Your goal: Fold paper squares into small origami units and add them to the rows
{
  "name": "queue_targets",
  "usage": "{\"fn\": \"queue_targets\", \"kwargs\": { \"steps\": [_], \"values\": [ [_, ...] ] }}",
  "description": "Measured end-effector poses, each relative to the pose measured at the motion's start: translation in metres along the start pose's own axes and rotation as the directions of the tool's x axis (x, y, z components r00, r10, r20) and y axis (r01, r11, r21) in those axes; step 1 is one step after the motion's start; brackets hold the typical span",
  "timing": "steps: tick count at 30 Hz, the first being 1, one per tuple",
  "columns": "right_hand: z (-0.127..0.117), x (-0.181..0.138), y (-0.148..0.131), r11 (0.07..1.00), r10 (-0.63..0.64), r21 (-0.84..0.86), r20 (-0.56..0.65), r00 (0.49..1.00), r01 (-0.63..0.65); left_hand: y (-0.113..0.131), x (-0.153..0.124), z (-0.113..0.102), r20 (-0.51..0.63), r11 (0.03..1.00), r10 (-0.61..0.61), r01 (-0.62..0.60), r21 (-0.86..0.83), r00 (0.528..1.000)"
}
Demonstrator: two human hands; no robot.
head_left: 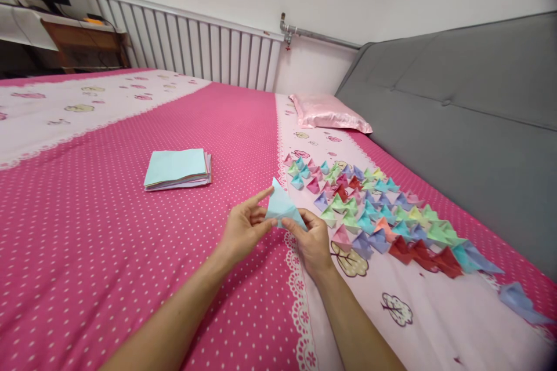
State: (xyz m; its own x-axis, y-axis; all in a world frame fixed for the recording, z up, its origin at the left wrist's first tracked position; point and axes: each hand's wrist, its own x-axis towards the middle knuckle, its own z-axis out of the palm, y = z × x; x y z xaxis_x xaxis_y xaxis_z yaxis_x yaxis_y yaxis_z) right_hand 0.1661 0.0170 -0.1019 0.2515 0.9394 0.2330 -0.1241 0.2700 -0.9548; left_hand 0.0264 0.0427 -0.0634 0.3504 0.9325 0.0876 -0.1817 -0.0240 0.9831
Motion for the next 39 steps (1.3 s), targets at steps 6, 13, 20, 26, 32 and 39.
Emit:
{"fn": "queue_targets", "kwargs": {
  "steps": [6,13,20,26,32,39],
  "values": [
    [0.002,0.000,-0.003,0.996,0.040,0.080,0.012,0.999,-0.041,0.004,-0.002,0.001,0.029,0.995,-0.009,0.006,0.102,1.000],
    [0.000,0.000,0.000,0.994,0.048,0.103,-0.004,0.999,-0.047,-0.002,0.001,-0.002,0.010,0.994,-0.076,0.075,0.083,0.997],
    [0.000,0.001,-0.001,0.999,0.037,0.040,-0.074,0.997,-0.034,-0.005,0.002,-0.006,-0.037,0.970,-0.197,0.200,0.136,0.980],
    [-0.001,0.005,-0.003,0.994,0.080,0.088,-0.133,0.988,-0.069,-0.004,0.003,-0.009,-0.151,0.977,-0.215,0.210,-0.048,0.965],
    [-0.003,0.004,-0.003,0.994,0.062,0.101,-0.123,0.990,-0.050,-0.007,0.009,-0.014,-0.182,0.988,-0.146,0.135,-0.071,0.972],
    [0.000,-0.003,-0.007,0.995,0.010,0.095,0.080,0.997,-0.018,-0.005,0.008,-0.014,-0.154,0.985,-0.131,0.111,-0.130,0.979]
  ]
}}
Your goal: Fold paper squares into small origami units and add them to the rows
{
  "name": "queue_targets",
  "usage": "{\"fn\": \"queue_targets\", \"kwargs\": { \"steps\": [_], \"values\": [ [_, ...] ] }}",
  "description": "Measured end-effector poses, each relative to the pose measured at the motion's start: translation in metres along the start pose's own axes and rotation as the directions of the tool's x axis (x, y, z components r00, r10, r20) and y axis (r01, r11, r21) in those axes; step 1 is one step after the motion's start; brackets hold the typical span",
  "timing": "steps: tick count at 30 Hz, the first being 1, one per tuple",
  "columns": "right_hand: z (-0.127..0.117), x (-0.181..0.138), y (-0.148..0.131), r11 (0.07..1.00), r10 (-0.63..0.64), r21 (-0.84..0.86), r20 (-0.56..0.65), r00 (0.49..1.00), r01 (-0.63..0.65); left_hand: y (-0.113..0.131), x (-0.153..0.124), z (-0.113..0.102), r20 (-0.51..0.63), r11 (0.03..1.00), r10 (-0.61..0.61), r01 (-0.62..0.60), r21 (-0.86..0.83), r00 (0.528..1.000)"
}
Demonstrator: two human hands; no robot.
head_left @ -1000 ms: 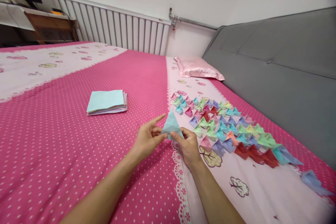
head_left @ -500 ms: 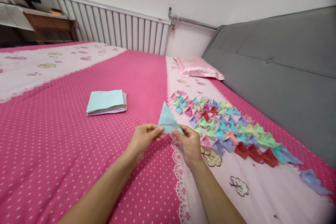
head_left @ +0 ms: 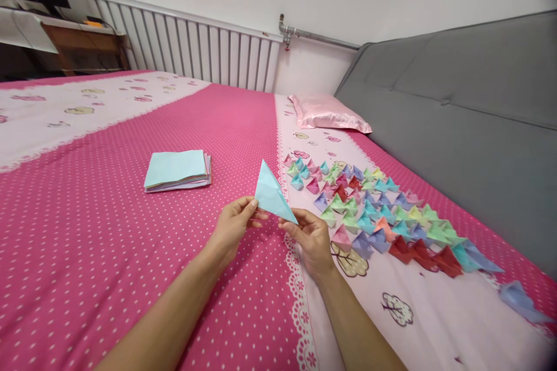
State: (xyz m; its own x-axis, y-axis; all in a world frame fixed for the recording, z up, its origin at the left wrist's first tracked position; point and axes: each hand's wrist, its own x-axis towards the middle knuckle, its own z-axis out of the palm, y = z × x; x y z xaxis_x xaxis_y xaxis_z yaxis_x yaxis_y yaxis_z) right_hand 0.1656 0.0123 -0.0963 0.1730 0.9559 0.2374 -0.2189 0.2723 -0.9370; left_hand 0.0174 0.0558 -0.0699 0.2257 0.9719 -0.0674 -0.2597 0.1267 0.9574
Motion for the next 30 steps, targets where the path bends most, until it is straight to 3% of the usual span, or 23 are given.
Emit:
{"fn": "queue_targets", "kwargs": {
  "steps": [5,13,17,22,30],
  "values": [
    [-0.002,-0.002,0.000,0.993,-0.093,0.078,0.078,0.993,0.087,-0.002,-0.002,0.001,0.107,0.998,-0.031,0.036,-0.047,0.994],
    [-0.001,-0.002,-0.001,0.991,0.005,0.133,0.045,0.999,-0.011,-0.003,-0.006,0.006,0.245,0.990,-0.067,0.033,0.139,0.967],
    [0.001,-0.002,-0.003,0.991,-0.009,0.131,0.055,0.998,0.002,-0.008,-0.005,0.005,0.281,0.971,-0.057,-0.012,0.237,0.958],
    [0.002,-0.001,-0.004,0.990,-0.024,0.137,0.031,0.999,0.020,-0.014,-0.001,0.002,0.321,0.942,0.041,-0.144,0.304,0.946],
    [0.003,0.000,-0.003,0.987,-0.011,0.160,-0.006,1.000,0.012,-0.015,-0.001,0.002,0.341,0.944,0.029,-0.139,0.300,0.940]
  ]
}}
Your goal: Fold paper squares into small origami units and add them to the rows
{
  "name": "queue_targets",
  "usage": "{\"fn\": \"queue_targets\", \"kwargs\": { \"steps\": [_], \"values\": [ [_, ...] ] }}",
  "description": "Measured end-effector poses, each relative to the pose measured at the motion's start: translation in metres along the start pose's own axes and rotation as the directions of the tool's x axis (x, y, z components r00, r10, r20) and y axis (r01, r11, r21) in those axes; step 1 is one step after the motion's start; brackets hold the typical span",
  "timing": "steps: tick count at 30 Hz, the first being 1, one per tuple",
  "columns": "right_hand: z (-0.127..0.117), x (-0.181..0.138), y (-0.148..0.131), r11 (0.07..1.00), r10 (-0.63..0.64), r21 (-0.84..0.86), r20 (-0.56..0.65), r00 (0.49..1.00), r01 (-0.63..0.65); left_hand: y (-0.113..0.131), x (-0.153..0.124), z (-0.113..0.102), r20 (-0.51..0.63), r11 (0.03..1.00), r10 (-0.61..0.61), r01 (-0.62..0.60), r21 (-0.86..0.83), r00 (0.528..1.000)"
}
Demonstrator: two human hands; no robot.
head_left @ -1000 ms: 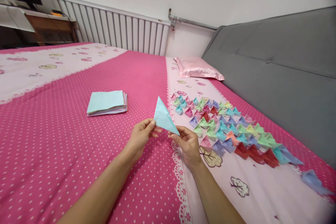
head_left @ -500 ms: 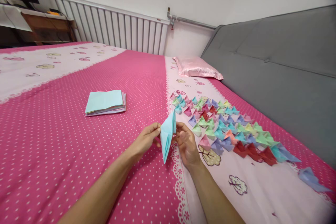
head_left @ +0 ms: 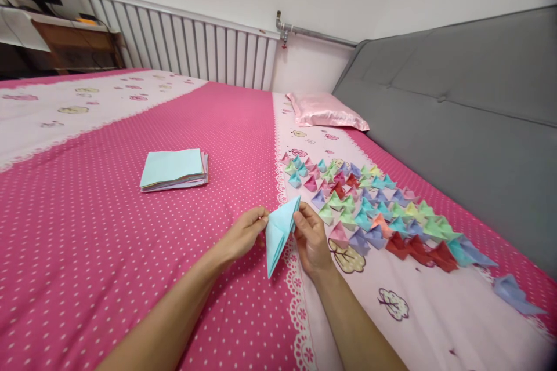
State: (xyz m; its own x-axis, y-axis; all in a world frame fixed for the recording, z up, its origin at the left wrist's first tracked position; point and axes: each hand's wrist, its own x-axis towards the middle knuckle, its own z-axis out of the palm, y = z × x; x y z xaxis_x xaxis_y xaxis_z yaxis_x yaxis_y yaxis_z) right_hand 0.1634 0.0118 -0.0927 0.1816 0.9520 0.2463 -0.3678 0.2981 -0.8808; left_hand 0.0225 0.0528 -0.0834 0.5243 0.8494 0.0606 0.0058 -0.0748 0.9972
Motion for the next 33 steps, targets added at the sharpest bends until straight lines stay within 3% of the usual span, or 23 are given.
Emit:
{"fn": "queue_targets", "kwargs": {
  "steps": [8,14,21,29,33],
  "values": [
    [0.000,0.001,0.001,0.998,0.002,-0.065,-0.045,0.999,-0.004,0.002,0.000,0.000,-0.054,0.998,0.039,-0.036,0.042,0.998],
    [0.002,0.001,0.007,0.985,0.053,-0.165,0.031,0.998,-0.048,0.006,-0.002,0.004,-0.018,0.999,-0.037,0.037,-0.015,0.999],
    [0.000,-0.001,0.008,0.966,0.033,-0.256,0.032,0.999,-0.024,0.007,-0.003,0.009,-0.017,0.999,-0.031,0.030,-0.018,0.999],
    [-0.006,-0.001,0.017,0.963,-0.028,-0.268,-0.094,0.995,0.002,0.008,-0.007,0.019,-0.075,0.995,-0.036,0.029,-0.091,0.997],
    [-0.011,0.000,0.020,0.952,-0.080,-0.304,-0.191,0.978,0.019,0.007,-0.013,0.032,0.002,0.974,-0.029,0.029,-0.225,1.000]
  ]
}}
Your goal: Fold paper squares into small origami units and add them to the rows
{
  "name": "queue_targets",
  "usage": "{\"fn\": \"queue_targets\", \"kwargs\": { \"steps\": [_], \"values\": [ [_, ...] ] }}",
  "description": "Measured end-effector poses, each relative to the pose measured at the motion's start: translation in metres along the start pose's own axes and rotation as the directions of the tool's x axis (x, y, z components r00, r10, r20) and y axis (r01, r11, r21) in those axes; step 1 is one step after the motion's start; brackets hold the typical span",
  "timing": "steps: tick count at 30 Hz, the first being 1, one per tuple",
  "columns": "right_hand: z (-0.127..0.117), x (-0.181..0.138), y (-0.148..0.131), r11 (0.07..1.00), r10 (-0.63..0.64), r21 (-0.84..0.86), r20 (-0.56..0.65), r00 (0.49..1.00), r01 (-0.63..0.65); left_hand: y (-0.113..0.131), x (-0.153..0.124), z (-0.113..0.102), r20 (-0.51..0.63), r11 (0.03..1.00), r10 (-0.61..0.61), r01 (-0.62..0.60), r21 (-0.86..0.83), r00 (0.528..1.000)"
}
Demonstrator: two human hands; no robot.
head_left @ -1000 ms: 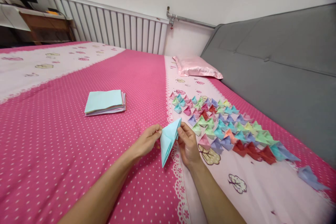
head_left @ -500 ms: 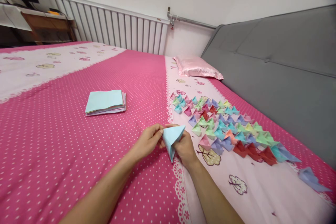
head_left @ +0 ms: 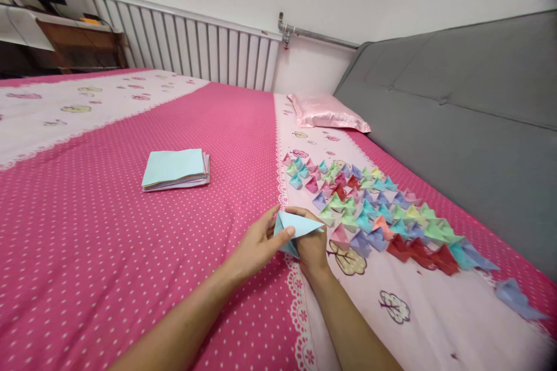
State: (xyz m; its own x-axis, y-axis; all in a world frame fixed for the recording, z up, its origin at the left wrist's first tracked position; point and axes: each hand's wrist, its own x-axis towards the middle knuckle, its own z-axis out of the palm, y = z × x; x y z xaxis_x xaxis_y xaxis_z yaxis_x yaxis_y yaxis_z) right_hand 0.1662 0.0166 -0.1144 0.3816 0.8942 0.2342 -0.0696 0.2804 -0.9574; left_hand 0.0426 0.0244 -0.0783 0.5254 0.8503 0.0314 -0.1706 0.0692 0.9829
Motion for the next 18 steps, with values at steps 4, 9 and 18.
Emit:
{"fn": "queue_targets", "kwargs": {
  "steps": [4,9,18],
  "values": [
    [-0.002,0.000,-0.002,0.985,-0.130,-0.116,-0.028,0.991,0.126,-0.011,-0.003,0.008,-0.025,0.999,0.021,-0.020,0.028,0.999],
    [-0.001,-0.002,-0.008,0.938,-0.275,-0.201,0.067,0.959,0.283,-0.016,0.002,0.006,-0.267,0.994,0.072,-0.048,0.094,0.961],
    [-0.002,0.005,-0.013,0.967,-0.193,-0.127,0.194,0.962,0.220,0.016,0.003,-0.002,-0.220,0.925,-0.173,0.081,-0.372,0.960]
  ]
}}
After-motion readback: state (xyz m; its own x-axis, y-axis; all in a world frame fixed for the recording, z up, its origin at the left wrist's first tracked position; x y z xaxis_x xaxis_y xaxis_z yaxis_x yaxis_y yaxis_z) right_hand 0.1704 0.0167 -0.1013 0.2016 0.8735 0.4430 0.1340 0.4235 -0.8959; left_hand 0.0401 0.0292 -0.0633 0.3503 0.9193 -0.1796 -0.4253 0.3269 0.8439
